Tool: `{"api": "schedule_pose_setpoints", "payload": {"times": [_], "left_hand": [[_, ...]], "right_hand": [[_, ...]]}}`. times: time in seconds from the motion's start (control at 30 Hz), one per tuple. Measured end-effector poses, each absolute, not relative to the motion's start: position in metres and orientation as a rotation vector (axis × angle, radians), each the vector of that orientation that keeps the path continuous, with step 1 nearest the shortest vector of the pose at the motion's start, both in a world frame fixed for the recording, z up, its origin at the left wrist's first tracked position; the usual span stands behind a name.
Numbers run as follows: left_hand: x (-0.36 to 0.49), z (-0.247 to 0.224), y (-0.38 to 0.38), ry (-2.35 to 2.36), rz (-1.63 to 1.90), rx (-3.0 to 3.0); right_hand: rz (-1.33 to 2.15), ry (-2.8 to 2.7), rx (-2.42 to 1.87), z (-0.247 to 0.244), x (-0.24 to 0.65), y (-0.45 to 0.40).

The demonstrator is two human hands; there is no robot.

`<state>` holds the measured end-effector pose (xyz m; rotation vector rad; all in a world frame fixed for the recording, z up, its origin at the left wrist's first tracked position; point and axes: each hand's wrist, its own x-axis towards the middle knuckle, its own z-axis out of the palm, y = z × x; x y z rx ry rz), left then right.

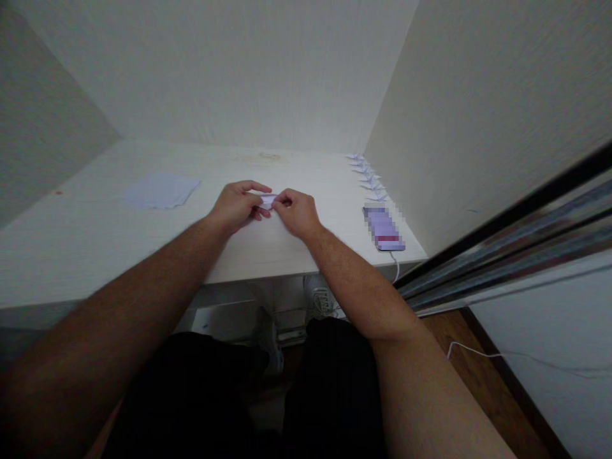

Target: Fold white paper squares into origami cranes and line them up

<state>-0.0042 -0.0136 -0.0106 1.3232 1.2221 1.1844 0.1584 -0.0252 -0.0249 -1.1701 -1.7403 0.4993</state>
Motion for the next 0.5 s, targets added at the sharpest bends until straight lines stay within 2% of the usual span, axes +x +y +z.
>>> {"api": "schedule_pose_setpoints", "payload": {"times": [0.5], "left_hand": [[-0.0074, -0.0104, -0.0211, 0.966, 1.17, 1.267]], "right_hand": [[0.533, -1.549, -1.105, -0.0274, 0.1581, -0.0235]]}}
